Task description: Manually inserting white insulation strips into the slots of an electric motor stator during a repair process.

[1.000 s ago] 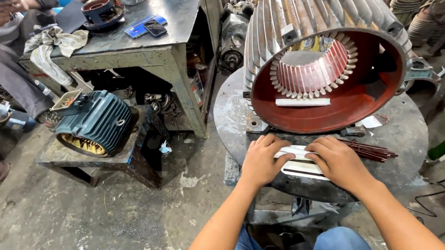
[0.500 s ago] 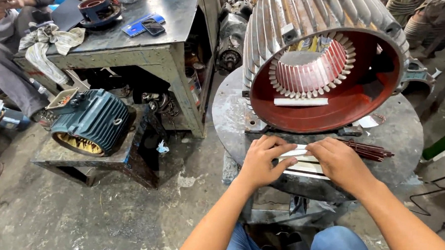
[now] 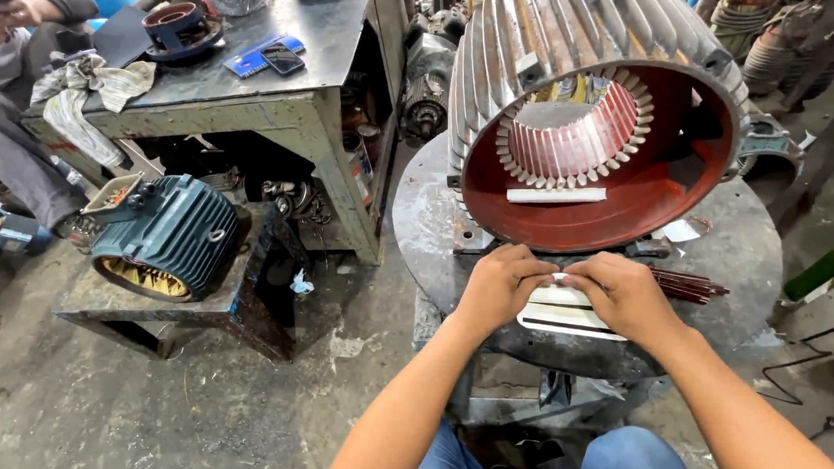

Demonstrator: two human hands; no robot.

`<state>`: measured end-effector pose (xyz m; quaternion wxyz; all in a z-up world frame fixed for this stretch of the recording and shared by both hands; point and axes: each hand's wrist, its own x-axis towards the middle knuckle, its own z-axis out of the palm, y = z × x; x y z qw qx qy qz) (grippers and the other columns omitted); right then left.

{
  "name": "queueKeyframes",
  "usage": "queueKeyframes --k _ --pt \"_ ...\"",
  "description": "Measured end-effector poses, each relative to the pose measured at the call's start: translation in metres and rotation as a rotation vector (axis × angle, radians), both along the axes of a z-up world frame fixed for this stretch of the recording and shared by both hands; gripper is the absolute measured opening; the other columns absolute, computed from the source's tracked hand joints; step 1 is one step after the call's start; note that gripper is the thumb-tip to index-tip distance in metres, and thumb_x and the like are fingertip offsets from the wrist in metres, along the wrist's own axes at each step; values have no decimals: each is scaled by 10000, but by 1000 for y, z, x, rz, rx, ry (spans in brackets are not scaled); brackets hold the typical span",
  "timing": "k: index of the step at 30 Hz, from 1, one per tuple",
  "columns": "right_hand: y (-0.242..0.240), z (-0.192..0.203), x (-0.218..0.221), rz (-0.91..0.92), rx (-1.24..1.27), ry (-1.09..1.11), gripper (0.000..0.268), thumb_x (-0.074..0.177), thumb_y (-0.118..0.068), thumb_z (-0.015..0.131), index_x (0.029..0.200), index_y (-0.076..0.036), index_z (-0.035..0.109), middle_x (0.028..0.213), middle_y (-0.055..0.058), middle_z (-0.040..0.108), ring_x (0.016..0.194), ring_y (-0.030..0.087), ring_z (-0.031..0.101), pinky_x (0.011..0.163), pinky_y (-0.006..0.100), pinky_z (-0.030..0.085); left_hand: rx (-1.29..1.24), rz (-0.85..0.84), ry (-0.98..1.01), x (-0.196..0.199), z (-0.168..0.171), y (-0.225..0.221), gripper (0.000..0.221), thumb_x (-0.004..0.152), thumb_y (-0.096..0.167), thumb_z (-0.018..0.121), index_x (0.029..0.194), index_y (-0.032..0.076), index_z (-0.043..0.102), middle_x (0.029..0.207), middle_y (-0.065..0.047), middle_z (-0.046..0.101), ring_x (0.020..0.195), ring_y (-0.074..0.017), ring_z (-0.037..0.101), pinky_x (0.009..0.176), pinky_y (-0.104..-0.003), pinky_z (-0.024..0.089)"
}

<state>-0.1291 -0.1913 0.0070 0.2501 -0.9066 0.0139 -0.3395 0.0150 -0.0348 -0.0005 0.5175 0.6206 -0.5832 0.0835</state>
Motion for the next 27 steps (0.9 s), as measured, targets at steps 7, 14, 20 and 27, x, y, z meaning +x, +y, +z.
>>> queueKeyframes --k 7,14,20,27 --pt "-5 2 7 2 87 34 144 935 -162 677 887 -49 751 675 69 709 655 231 701 630 340 574 -4 -80 136 6 -2 0 105 898 118 748 994 90 781 810 -99 713 786 -273 699 704 -329 567" --pt "-9 7 3 -34 158 -22 114 907 -172 708 862 -84 764 644 49 702 625 213 693 602 315 555 31 -62 293 7 6 1 137 866 132 781 996 92 788 859 -114 746 835 -299 718 739 -353 586" --pt "-8 5 -3 -56 301 -84 81 844 -154 787 913 -114 797 682 65 730 593 165 666 592 301 517 -13 -6 364 10 -1 2 102 842 90 797 938 123 810 779 -73 741 763 -244 718 685 -308 580" --pt "-15 -15 -5 -105 419 -69 45 854 -112 763 860 -81 795 551 95 704 531 154 675 565 282 534 -18 -14 401 1 13 6 103 807 51 807 909 64 798 753 -126 740 752 -305 724 695 -338 579"
